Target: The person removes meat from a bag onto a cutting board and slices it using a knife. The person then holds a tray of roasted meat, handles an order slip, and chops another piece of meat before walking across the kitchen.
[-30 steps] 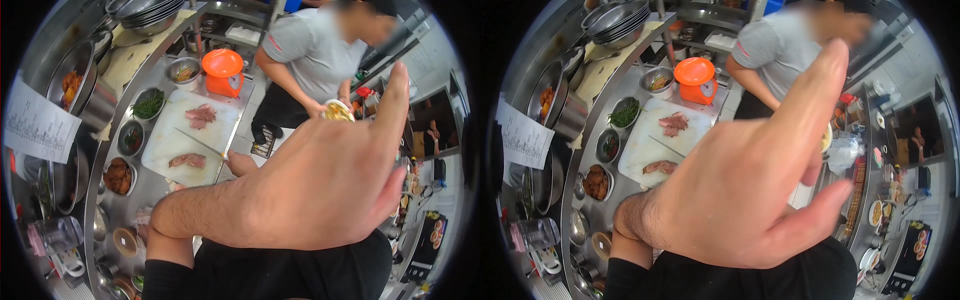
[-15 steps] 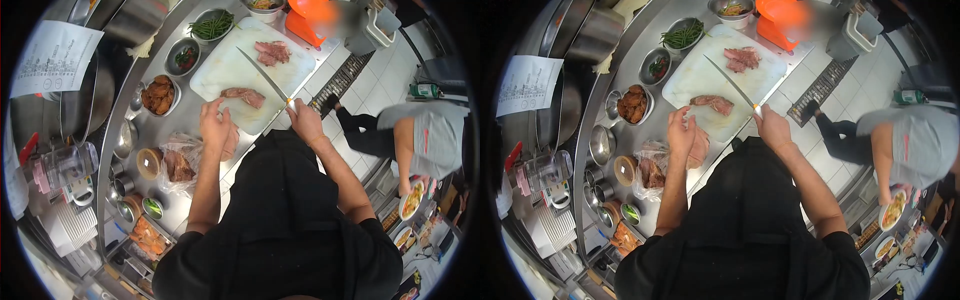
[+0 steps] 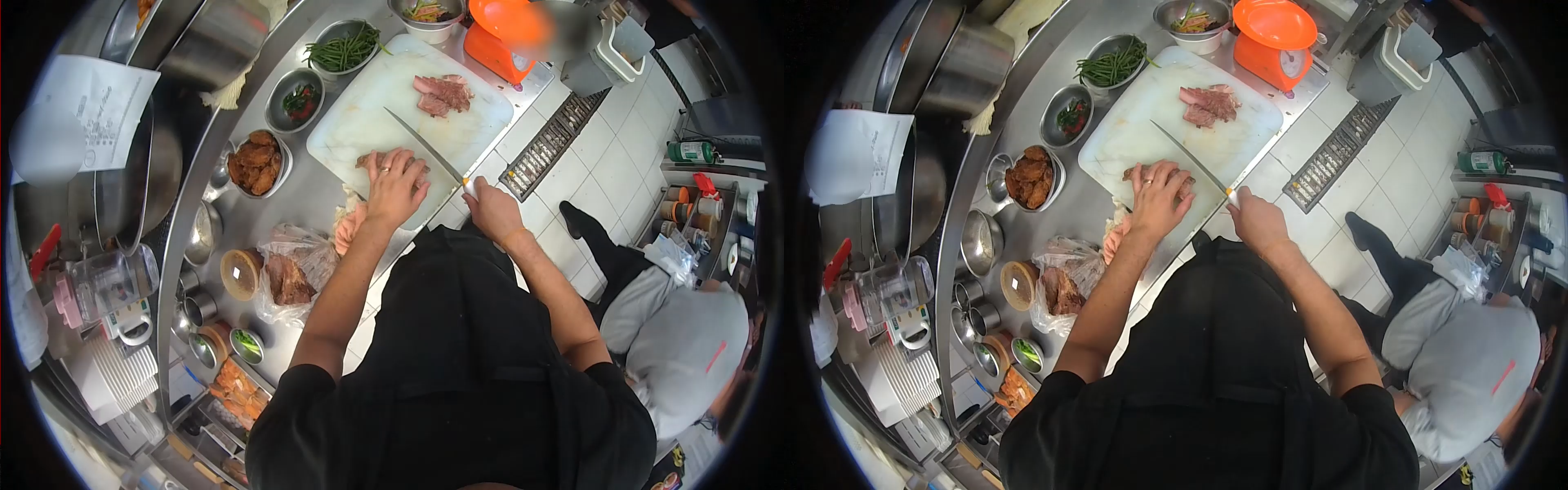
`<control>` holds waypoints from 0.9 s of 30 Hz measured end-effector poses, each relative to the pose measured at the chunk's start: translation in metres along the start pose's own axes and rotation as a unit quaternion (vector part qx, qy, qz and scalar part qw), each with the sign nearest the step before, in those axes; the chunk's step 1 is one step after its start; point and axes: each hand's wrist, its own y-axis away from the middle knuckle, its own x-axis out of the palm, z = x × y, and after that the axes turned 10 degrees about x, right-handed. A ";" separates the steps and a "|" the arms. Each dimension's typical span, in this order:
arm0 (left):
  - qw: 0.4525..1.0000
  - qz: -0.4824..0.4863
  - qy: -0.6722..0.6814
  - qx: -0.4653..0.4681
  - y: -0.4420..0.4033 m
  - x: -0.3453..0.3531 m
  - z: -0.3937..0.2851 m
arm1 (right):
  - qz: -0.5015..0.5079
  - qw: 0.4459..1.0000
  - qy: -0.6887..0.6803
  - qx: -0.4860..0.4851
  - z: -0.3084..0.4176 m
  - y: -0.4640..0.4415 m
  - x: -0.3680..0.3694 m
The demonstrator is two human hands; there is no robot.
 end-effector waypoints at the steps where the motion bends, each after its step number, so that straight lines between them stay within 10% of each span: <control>1: 1.000 0.007 -0.009 0.008 0.001 0.004 0.007 | -0.009 1.000 -0.008 -0.003 -0.005 0.003 -0.003; 11: 0.987 -0.109 0.050 -0.104 -0.055 -0.011 0.027 | -0.080 0.995 -0.031 0.047 -0.058 0.026 -0.048; 16: 0.976 -0.005 0.035 -0.215 -0.151 0.037 0.031 | -0.082 0.996 0.022 0.036 -0.085 0.034 -0.065; 27: 0.978 0.022 0.122 -0.165 -0.142 0.035 0.041 | -0.029 0.998 0.015 0.061 -0.094 0.045 -0.064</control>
